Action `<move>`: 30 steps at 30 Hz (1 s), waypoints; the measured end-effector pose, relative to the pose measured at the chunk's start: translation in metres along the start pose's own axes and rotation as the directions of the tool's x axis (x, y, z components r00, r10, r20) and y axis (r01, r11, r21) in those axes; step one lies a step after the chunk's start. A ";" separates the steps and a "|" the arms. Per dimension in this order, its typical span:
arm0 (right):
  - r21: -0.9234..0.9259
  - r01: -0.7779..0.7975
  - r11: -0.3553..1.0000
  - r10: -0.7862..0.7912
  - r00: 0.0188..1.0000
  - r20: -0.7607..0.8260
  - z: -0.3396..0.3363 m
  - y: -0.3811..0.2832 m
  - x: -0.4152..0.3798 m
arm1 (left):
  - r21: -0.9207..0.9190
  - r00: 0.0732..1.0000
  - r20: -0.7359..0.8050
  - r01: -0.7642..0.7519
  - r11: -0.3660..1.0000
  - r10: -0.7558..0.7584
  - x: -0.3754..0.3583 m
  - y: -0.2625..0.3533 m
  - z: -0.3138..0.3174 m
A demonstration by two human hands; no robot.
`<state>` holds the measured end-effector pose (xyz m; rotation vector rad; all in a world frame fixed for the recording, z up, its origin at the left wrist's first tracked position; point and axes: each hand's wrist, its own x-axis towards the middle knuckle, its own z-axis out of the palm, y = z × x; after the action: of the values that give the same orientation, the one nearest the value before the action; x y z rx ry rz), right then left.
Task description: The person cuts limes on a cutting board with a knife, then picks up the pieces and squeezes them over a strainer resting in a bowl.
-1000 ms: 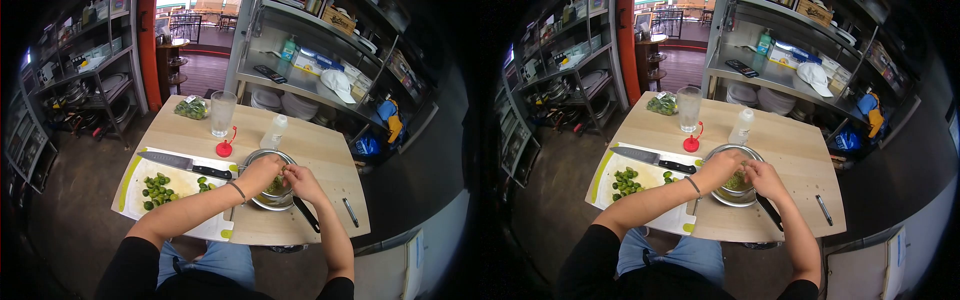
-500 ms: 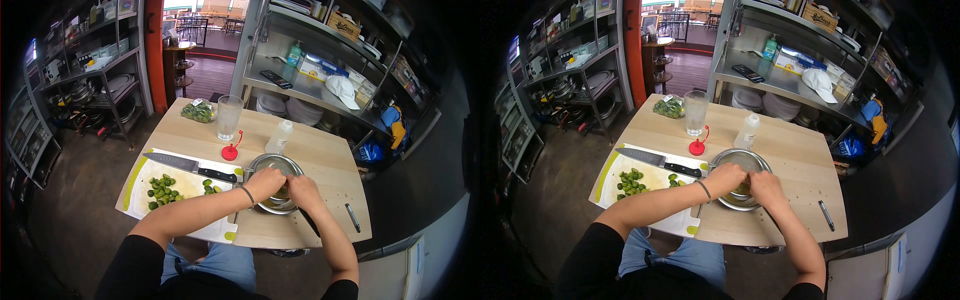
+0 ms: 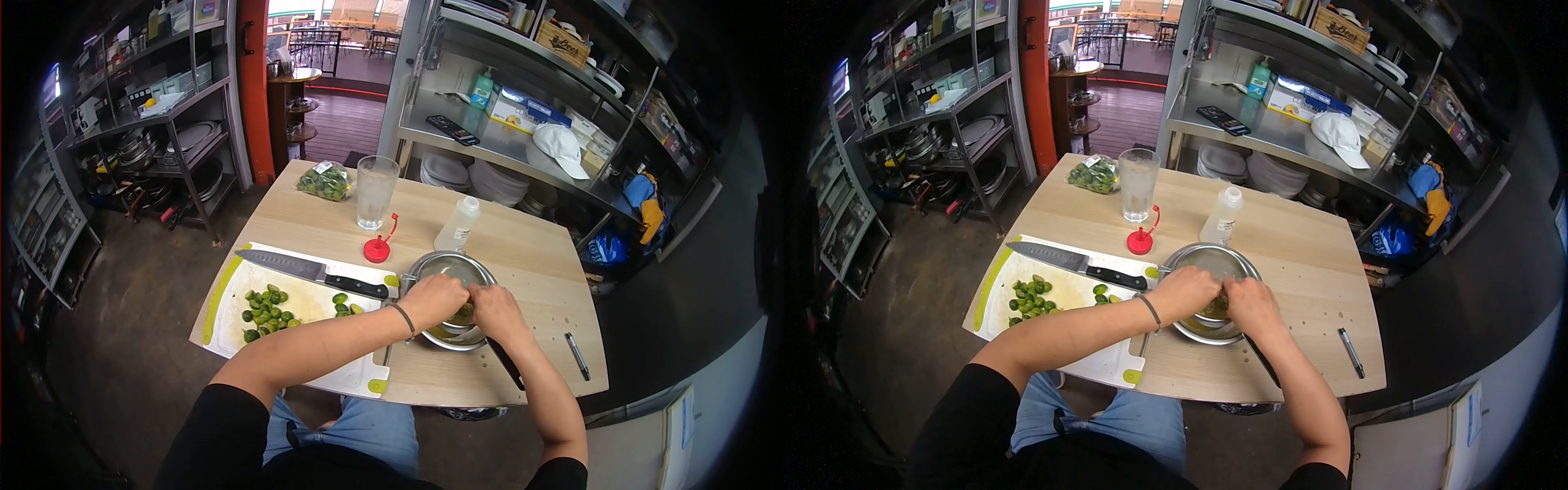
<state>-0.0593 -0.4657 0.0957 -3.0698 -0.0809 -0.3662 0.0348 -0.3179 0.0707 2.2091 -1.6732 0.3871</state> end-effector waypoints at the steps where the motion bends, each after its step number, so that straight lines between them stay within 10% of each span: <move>1: 0.001 0.000 1.000 0.000 1.000 0.000 -0.001 0.000 0.000 | -0.006 1.000 -0.012 -0.008 1.000 0.008 0.000 0.000 0.000; 26: 0.294 -0.012 0.956 0.056 0.988 -0.143 -0.036 -0.008 0.009 | -0.215 0.978 -0.205 -0.014 0.977 -0.031 0.015 -0.030 -0.024; 30: 0.103 -0.137 0.985 0.142 0.989 -0.042 -0.035 -0.011 0.010 | -0.325 0.984 -0.176 -0.033 0.945 -0.026 0.003 -0.039 -0.044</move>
<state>-0.0588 -0.4559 0.1324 -2.9439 0.1138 -0.4158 0.0723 -0.2924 0.1075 1.8725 -1.5216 0.2757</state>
